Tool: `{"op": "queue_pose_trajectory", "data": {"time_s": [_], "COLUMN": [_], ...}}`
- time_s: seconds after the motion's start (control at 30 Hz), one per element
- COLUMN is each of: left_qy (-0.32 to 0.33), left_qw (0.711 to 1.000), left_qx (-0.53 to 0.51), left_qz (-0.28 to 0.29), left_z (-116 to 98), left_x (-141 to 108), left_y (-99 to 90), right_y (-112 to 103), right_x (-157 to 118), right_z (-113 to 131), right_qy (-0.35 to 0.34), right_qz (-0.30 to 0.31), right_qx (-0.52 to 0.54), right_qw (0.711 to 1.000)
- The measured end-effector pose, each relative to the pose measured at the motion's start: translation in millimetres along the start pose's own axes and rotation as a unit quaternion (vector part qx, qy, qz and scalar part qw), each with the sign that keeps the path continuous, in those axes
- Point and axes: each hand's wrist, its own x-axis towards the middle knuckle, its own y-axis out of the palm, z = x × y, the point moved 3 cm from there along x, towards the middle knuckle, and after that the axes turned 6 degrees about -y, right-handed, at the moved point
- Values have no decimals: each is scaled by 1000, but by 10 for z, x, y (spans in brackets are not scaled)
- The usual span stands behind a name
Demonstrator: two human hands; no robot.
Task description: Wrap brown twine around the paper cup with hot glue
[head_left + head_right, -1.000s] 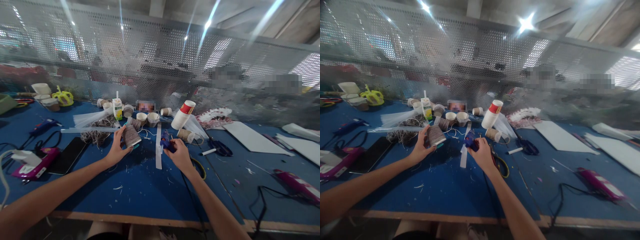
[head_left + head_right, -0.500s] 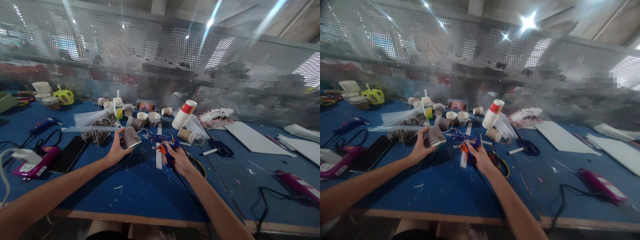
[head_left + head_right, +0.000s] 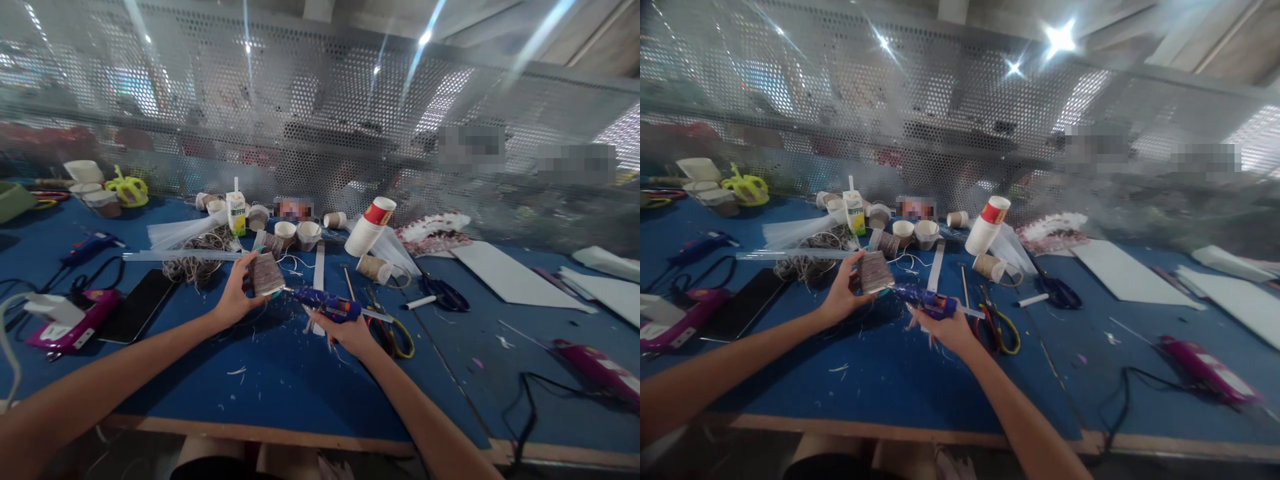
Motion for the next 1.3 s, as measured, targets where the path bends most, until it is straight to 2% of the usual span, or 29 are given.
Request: {"op": "queue_pose_trajectory", "data": {"time_s": [0.17,0.33,0.57,0.83,1.3], "left_qy": [4,23,51,59,60], "left_qw": [999,996,987,984,986], "left_qx": [41,91,150,165,156], "left_qz": [-5,4,1,-15,-18], "left_z": [-72,-107,-143,-143,-168], "left_x": [-15,-26,-36,-48,-39], "left_y": [9,11,7,14,1], "right_y": [115,129,148,150,120], "right_x": [-37,-53,-65,-60,-67], "right_z": [59,51,48,50,81], "right_qy": [-48,-76,-81,-109,-95], "right_qz": [32,36,45,25,29], "right_qx": [-55,-114,-143,-195,-211], "right_qw": [997,990,985,974,972]}}
